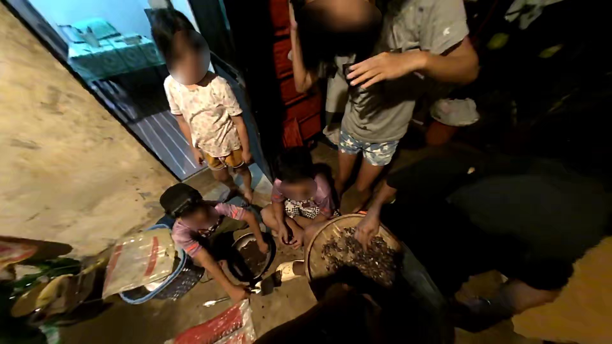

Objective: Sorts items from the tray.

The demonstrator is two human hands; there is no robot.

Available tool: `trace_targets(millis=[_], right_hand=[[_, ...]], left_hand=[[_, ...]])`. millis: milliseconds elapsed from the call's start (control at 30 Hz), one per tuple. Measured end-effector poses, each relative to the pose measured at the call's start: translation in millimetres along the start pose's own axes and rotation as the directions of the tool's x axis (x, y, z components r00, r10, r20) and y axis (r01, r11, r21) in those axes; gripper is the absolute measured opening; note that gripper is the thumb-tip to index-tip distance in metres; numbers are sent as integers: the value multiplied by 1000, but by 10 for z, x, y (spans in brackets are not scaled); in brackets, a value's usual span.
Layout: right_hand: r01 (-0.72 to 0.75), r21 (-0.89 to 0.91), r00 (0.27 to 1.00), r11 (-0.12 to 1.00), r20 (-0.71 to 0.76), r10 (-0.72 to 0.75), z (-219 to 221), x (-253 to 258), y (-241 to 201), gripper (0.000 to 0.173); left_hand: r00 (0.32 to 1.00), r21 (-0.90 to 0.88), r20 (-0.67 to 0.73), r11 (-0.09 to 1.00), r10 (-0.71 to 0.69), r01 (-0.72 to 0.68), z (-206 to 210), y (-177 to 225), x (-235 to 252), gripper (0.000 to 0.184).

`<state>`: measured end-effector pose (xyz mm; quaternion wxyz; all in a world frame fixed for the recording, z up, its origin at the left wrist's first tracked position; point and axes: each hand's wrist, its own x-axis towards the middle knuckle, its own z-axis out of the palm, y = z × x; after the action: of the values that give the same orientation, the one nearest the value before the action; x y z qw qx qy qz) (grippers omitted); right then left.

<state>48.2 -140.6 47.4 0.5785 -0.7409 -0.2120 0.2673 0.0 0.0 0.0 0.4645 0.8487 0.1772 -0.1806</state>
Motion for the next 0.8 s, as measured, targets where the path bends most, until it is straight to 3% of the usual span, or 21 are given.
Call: trace_targets(millis=[33,100,167,200,300,333,467,567,667,800], right_hand=[[-28,-44,1000,999,-1,28,-37,-91,-168,34],[-528,-81,846,846,40,532,-120,-94,-925,36],[-661,39,745,750,-91,661,-45,-27,-954,31],[-649,78,750,757,-101,653,-24,-6,-697,30],[-386,88,915,918,-90,393,92,-18,599,35],[-371,40,926,928,-68,373,87,-16,726,36],[-385,-255,919,887,-23,393,34,-20,632,29],[-392,-225,915,892,-1,402,120,-74,794,31],[-424,-182,901,887,12,433,223,-143,767,35],[-379,-223,923,898,-26,384,229,-198,642,30]], left_hand=[[996,-21,40,997,-76,77,9,102,-34,40],[992,-133,30,983,-123,126,86,176,-53,42],[995,-237,19,967,-95,97,105,198,-116,38],[995,-310,29,945,-99,103,86,249,-199,35],[990,-548,29,827,-135,128,205,146,-233,31],[989,-573,21,809,-147,132,242,118,-240,31],[973,-521,13,829,-232,205,400,-30,-193,38],[968,-383,-38,898,-247,214,441,-139,-238,40],[922,-379,-10,855,-386,354,289,158,-394,40],[952,-346,-104,908,-288,237,488,-118,-245,39]])
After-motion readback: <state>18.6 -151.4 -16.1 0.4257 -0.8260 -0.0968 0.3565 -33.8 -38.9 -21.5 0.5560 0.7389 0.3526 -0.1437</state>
